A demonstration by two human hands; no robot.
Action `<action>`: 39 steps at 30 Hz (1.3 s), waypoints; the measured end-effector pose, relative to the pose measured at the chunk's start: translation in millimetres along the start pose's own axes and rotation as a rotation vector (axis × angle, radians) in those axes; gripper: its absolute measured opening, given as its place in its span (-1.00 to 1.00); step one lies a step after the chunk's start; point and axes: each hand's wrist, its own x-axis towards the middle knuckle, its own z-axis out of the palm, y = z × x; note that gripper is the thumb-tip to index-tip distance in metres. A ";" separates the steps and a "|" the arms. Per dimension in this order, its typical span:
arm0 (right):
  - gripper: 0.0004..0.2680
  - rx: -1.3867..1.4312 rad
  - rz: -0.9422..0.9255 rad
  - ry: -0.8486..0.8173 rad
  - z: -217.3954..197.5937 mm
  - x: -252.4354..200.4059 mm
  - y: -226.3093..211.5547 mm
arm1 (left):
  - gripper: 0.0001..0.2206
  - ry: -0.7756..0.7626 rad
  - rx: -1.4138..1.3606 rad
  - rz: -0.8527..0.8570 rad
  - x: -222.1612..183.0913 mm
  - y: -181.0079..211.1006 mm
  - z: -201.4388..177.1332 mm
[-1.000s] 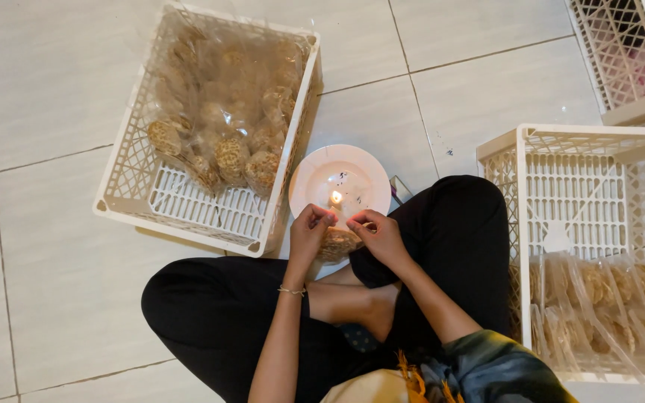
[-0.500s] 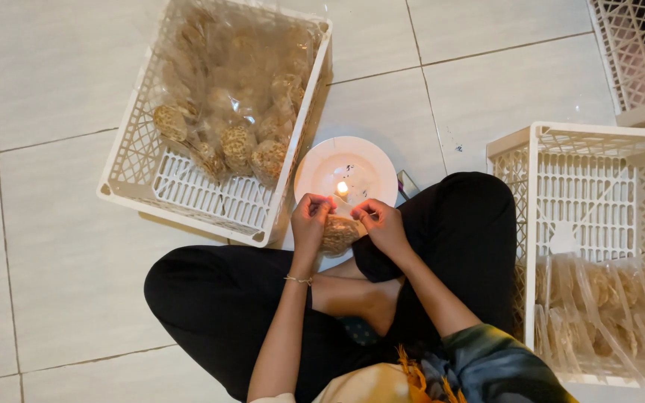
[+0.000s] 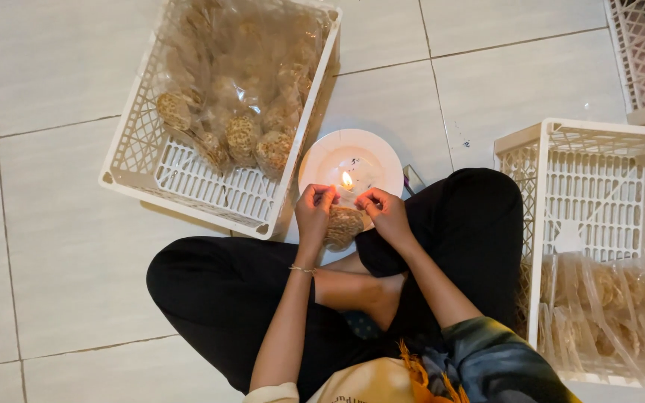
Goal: Sealing small plastic bags containing food items using a candle flame and organizing them into crates.
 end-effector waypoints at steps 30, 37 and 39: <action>-0.91 -0.021 -0.026 0.038 -6.3 0.3 6.2 | -0.89 -0.054 0.052 -0.029 6.5 -10.8 1.9; -0.90 -0.028 -0.014 0.050 -8.9 -5.3 6.0 | -0.88 -0.064 0.068 -0.027 0.2 -3.1 2.4; -0.91 -0.045 -0.017 0.058 -9.7 -6.4 7.5 | -0.88 -0.081 0.068 -0.021 0.5 -6.0 1.7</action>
